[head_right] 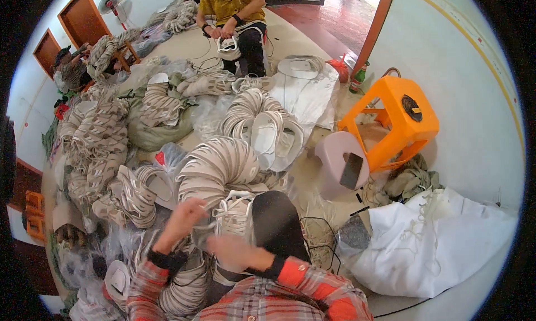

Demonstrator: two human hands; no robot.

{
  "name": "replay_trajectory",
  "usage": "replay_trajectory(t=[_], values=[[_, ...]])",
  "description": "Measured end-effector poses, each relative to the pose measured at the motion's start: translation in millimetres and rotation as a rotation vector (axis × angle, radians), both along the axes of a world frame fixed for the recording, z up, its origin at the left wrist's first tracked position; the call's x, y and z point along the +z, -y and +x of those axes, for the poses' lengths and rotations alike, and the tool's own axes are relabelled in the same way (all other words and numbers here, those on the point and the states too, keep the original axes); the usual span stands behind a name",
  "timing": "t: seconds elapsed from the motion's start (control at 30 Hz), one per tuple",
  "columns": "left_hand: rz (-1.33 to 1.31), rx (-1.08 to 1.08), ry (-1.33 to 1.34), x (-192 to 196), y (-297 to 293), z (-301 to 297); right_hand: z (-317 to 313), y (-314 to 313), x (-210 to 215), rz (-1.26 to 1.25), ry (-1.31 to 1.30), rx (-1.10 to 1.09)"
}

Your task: Lacing multiple pairs of white sneakers while sitting on the floor in a warehouse-like environment.

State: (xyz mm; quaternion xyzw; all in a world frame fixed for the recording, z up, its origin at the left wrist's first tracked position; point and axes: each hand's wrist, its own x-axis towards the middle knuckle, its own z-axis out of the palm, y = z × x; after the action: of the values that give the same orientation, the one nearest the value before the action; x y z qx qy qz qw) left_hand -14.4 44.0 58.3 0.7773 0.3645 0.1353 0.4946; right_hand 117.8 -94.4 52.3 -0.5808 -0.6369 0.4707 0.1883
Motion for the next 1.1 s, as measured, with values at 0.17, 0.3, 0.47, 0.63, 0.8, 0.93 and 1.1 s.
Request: replay_trajectory(t=[0.17, 0.3, 0.47, 0.63, 0.8, 0.93, 1.1], values=[[-0.122, -0.01, -0.079, -31, 24, 18, 57, -13, -39, 0.154, 0.093, -0.474], [0.42, -0.056, -0.363, -28, 29, 19, 56, -18, -54, 0.212, 0.079, -0.329], [0.873, 0.037, -0.886, -12, 20, -25, 62, -19, -31, 0.084, 0.091, -0.451], [0.838, 0.504, -0.908, 17, -20, -113, 51, -18, -53, 0.121, 0.184, -0.287], [0.233, 0.388, 0.002, 5, -2, -91, 44, -17, -58, 0.137, 0.273, -0.247], [-0.077, 0.215, 0.052, -29, 32, -14, 47, -19, -32, 0.106, 0.246, -0.356], [0.128, 0.163, -0.11, -48, 39, 17, 48, -14, -53, 0.168, 0.18, -0.308]])
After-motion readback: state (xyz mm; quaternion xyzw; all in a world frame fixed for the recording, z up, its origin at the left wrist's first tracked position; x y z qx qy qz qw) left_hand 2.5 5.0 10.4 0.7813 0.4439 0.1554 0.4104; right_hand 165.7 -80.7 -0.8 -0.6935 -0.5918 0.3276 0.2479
